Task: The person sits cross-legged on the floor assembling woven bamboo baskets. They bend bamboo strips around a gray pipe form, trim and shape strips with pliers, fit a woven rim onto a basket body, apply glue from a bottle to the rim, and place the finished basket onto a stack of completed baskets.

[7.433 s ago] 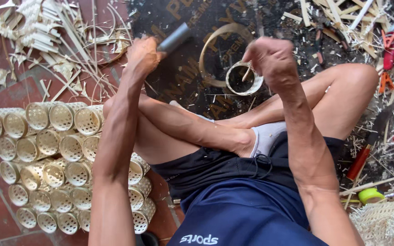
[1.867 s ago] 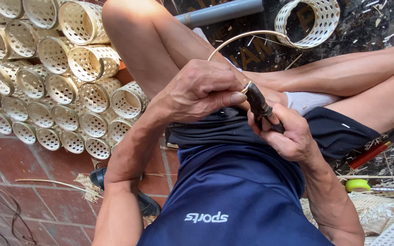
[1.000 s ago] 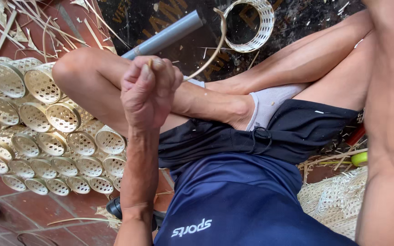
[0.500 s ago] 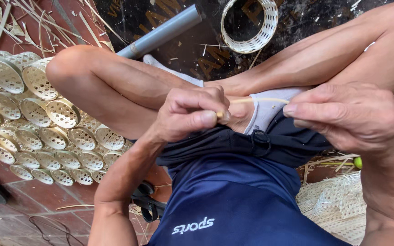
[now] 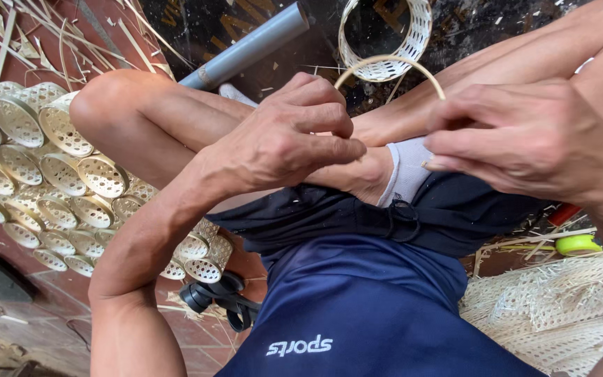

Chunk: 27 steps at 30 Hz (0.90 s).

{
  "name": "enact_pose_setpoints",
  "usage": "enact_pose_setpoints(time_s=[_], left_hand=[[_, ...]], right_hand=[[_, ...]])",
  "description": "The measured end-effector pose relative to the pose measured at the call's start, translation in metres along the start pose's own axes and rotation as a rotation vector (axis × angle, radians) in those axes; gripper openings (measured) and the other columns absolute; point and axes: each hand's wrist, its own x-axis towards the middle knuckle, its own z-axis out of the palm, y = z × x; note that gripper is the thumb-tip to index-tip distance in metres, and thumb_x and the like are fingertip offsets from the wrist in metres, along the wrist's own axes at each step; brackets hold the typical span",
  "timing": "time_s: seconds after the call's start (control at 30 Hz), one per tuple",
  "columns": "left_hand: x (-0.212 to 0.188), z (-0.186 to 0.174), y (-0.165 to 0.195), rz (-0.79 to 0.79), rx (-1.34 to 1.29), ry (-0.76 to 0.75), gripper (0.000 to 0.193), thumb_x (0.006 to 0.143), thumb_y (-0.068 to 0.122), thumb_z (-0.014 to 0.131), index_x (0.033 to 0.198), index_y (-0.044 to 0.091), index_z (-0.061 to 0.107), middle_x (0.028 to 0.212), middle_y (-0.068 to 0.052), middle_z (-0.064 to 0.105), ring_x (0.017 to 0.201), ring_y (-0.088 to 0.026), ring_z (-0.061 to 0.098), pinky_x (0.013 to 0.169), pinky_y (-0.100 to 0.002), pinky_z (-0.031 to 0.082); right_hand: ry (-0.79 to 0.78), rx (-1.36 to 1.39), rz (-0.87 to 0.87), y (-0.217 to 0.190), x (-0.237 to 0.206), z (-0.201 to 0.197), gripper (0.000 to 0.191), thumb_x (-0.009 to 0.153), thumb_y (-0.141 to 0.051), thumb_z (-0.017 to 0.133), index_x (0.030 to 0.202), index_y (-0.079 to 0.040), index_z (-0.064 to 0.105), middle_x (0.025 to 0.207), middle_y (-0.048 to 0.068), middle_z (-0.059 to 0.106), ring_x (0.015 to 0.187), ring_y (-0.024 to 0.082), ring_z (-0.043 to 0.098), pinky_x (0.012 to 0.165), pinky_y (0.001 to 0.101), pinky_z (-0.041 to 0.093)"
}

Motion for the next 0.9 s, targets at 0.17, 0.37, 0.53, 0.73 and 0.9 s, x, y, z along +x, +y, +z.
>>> enact_pose_setpoints(time_s=[0.17, 0.37, 0.53, 0.73, 0.9], left_hand=[[0.001, 0.022, -0.023, 0.026, 0.206, 0.04, 0.025, 0.092, 0.014, 0.071, 0.115, 0.005, 0.069, 0.11, -0.005, 0.061, 0.111, -0.026, 0.058, 0.099, -0.041, 0.047], [0.014, 0.054, -0.04, -0.071, 0.425, 0.153, 0.021, 0.093, 0.015, 0.065, 0.111, 0.006, 0.068, 0.105, -0.005, 0.059, 0.104, -0.025, 0.056, 0.09, -0.039, 0.046], [0.03, 0.076, -0.041, -0.185, 0.526, 0.271, 0.021, 0.091, 0.014, 0.063, 0.11, 0.008, 0.068, 0.098, -0.004, 0.058, 0.097, -0.023, 0.055, 0.089, -0.039, 0.045], [0.036, 0.088, -0.038, -0.254, 0.544, 0.241, 0.017, 0.092, 0.014, 0.064, 0.107, 0.006, 0.068, 0.095, -0.005, 0.058, 0.095, -0.024, 0.055, 0.085, -0.039, 0.044], [0.034, 0.088, -0.042, -0.215, 0.497, 0.323, 0.021, 0.09, 0.01, 0.063, 0.111, 0.005, 0.066, 0.102, -0.005, 0.059, 0.099, -0.024, 0.054, 0.091, -0.039, 0.046]], right_hand=[[0.002, -0.257, -0.064, 0.01, 0.003, 0.013, 0.028, 0.072, 0.003, 0.07, 0.099, -0.003, 0.07, 0.102, 0.01, 0.068, 0.09, 0.024, 0.07, 0.071, 0.0346, 0.057], [0.044, -0.43, -0.083, 0.044, 0.013, 0.037, 0.016, 0.082, -0.004, 0.068, 0.098, -0.003, 0.067, 0.113, 0.011, 0.065, 0.086, 0.026, 0.066, 0.073, 0.0374, 0.055], [0.035, -0.447, -0.11, 0.064, 0.014, 0.045, 0.02, 0.082, -0.007, 0.065, 0.1, -0.001, 0.068, 0.115, 0.012, 0.066, 0.089, 0.026, 0.066, 0.075, 0.0366, 0.056], [0.015, -0.506, -0.213, 0.068, 0.015, 0.045, 0.029, 0.08, -0.011, 0.064, 0.104, 0.003, 0.07, 0.11, 0.011, 0.066, 0.094, 0.025, 0.067, 0.082, 0.0363, 0.058], [-0.009, -0.508, -0.208, 0.068, 0.017, 0.044, 0.027, 0.079, -0.012, 0.065, 0.101, 0.002, 0.07, 0.107, 0.01, 0.067, 0.094, 0.025, 0.068, 0.081, 0.0362, 0.058]])
